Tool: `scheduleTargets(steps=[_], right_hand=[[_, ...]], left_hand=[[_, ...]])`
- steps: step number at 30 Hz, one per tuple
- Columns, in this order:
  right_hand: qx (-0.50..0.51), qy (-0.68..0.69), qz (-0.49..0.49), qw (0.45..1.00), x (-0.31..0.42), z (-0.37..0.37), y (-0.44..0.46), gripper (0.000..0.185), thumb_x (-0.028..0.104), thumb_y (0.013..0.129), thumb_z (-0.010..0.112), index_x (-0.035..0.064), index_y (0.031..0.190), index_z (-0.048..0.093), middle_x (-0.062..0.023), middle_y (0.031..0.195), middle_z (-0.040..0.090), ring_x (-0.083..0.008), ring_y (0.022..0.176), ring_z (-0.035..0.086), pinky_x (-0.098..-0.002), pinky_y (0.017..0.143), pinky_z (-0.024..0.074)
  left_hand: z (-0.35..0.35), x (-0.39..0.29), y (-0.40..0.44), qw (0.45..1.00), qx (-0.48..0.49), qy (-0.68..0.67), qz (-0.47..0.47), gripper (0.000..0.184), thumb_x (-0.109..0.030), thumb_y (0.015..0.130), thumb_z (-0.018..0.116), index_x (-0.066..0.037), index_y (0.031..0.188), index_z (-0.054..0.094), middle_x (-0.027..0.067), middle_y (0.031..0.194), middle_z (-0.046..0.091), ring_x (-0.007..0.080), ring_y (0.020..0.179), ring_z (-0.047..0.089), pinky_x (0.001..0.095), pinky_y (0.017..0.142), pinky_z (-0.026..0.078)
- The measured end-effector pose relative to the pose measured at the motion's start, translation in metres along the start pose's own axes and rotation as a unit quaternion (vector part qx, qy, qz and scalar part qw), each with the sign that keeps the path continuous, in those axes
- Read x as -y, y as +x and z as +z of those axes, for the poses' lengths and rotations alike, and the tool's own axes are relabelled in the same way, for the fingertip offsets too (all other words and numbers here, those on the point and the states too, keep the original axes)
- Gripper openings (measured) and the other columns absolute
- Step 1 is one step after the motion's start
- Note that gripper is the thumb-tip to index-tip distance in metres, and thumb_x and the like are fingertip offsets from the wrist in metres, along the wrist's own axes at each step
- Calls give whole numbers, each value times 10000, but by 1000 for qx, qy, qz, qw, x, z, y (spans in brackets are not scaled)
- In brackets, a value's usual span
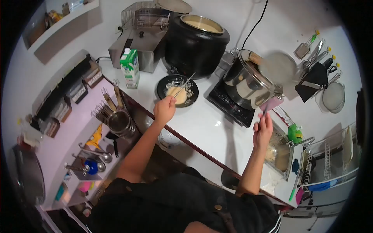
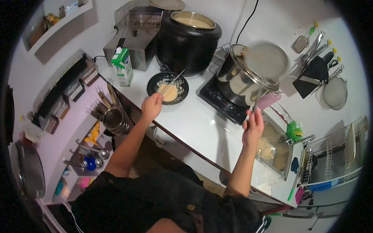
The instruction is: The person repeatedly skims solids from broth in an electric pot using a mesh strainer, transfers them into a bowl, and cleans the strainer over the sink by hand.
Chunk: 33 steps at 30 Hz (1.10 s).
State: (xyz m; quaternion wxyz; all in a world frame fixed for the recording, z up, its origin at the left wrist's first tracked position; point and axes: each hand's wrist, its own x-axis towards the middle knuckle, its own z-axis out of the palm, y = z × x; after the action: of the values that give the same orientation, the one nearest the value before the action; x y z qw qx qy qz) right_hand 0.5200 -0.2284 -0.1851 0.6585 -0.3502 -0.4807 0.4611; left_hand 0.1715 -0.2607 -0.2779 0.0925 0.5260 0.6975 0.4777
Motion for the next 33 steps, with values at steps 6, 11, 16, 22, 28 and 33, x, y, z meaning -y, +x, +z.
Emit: scheduleTargets(steps=[6, 11, 16, 22, 28, 33], right_hand=[[13, -532, -481, 696, 52, 125, 129, 328, -4, 762, 511, 136, 1050, 583, -60, 923, 569, -195, 640, 563, -297, 535, 439], [80, -721, -471, 502, 62, 219, 246, 324, 33, 750, 464, 185, 999, 606, -44, 939, 530, -252, 641, 575, -356, 535, 460], [209, -772, -486, 352, 37, 294, 315, 281, 61, 737, 475, 124, 978, 606, -92, 950, 516, -259, 591, 584, -349, 522, 471], [267, -753, -521, 300, -6, 340, 347, 101, 126, 698, 542, 100, 652, 627, -81, 748, 594, -222, 657, 617, -336, 551, 491], [254, -760, -547, 242, -21, 363, 363, 112, 172, 701, 551, 113, 646, 629, -39, 694, 608, -204, 693, 614, -320, 568, 484], [351, -672, -613, 221, -35, 377, 374, 106, 178, 681, 551, 112, 650, 628, -22, 705, 609, -220, 703, 606, -327, 581, 497]], left_hand=[[-31, 27, 26, 998, 51, -18, -28, 182, -229, 836, 458, -104, 818, 590, 137, 670, 587, 333, 667, 571, 412, 578, 431], [-31, 51, 34, 996, 49, -67, -14, 169, -170, 854, 462, -67, 808, 588, 79, 516, 470, 172, 469, 473, 305, 484, 371], [-45, 49, 32, 983, 128, -119, -64, 204, -203, 858, 470, -49, 829, 600, 90, 536, 504, 178, 479, 524, 300, 477, 394], [-46, 53, 53, 965, 181, -174, -73, 175, -158, 865, 478, -22, 836, 585, 59, 556, 495, 104, 501, 479, 252, 486, 377], [-50, 63, 86, 947, 245, -206, -36, 177, -150, 872, 467, -18, 842, 580, 44, 584, 515, 90, 524, 473, 241, 496, 376], [-54, 66, 103, 933, 286, -210, -65, 170, -138, 870, 477, -3, 851, 579, 60, 674, 584, 93, 581, 512, 232, 533, 398]])
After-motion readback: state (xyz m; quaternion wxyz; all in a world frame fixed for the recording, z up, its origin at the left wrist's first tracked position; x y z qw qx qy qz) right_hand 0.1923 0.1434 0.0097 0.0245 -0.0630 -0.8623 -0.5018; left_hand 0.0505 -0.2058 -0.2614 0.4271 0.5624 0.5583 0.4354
